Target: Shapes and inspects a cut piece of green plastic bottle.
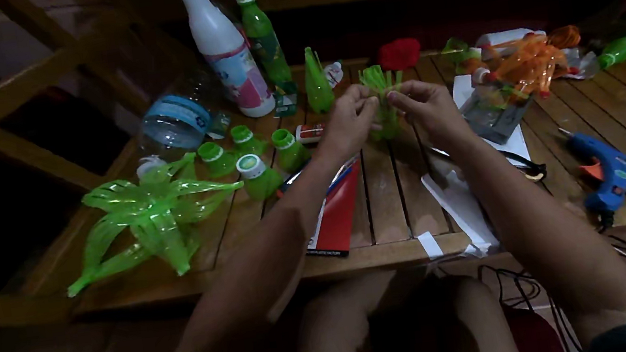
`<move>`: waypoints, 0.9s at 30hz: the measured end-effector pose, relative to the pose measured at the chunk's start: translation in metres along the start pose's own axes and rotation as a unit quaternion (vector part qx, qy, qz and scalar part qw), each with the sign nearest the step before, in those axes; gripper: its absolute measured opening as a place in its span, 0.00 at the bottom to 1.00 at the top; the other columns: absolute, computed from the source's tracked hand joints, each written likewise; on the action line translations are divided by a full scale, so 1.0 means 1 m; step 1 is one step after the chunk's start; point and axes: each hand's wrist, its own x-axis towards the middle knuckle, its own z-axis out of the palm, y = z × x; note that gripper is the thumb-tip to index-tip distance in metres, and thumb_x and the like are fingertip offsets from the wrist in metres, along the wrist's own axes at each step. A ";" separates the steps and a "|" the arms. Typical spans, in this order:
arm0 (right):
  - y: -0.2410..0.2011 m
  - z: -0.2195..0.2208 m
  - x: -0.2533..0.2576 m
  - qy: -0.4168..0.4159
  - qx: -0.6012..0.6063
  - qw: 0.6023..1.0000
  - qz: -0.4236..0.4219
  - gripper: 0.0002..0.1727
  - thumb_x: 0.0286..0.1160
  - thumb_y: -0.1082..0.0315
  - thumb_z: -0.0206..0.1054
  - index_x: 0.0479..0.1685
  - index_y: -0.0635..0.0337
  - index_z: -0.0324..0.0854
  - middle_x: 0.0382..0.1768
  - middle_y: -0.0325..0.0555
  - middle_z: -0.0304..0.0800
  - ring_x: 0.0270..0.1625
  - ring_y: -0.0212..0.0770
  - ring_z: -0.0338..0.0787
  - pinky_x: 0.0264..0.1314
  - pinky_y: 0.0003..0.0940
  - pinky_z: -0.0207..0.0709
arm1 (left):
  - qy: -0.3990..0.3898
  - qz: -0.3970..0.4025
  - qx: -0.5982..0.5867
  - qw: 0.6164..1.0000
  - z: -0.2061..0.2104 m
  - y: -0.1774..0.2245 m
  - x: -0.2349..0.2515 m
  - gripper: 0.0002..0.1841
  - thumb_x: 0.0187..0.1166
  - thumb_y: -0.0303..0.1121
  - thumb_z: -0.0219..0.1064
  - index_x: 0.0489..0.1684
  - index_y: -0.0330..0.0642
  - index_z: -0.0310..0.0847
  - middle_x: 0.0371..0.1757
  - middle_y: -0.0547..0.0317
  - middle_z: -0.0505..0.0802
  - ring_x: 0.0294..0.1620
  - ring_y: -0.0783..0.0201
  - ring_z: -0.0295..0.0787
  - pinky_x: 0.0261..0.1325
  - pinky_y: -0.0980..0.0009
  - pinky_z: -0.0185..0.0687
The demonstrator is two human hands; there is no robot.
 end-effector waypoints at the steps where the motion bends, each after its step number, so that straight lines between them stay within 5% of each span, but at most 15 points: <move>1: 0.001 0.000 0.000 -0.003 -0.003 1.000 -0.004 0.09 0.83 0.68 0.66 0.50 0.63 0.87 0.40 0.33 0.90 0.37 0.19 0.84 0.42 0.17 0.78 | 0.006 -0.001 0.000 1.000 0.001 -0.001 0.000 0.17 0.94 0.32 0.53 0.69 0.26 0.71 0.54 0.44 0.90 0.45 0.64 0.93 0.51 0.66 0.90; 5: 0.001 0.000 0.002 -0.013 0.005 1.000 -0.012 0.08 0.82 0.69 0.67 0.49 0.63 0.87 0.40 0.34 0.91 0.41 0.22 0.87 0.49 0.22 0.82 | 0.045 -0.001 -0.032 0.998 0.005 -0.001 -0.002 0.14 0.92 0.30 0.57 0.63 0.27 0.75 0.49 0.46 0.90 0.40 0.65 0.94 0.48 0.66 0.93; 20: 0.007 0.000 0.005 -0.015 -0.006 1.000 -0.013 0.05 0.80 0.71 0.68 0.44 0.64 0.85 0.35 0.33 0.88 0.38 0.23 0.87 0.48 0.23 0.84 | 0.099 0.002 -0.023 0.995 0.004 -0.001 -0.002 0.09 0.84 0.31 0.68 0.53 0.36 0.85 0.40 0.59 0.95 0.35 0.73 0.90 0.40 0.75 0.86; 27: 0.007 -0.001 0.005 -0.024 -0.025 0.999 -0.017 0.06 0.81 0.70 0.68 0.46 0.65 0.85 0.38 0.36 0.89 0.39 0.24 0.88 0.49 0.24 0.85 | 0.100 0.012 -0.004 0.995 0.007 -0.003 -0.002 0.09 0.84 0.29 0.68 0.54 0.33 0.85 0.46 0.54 0.92 0.37 0.71 0.92 0.43 0.73 0.90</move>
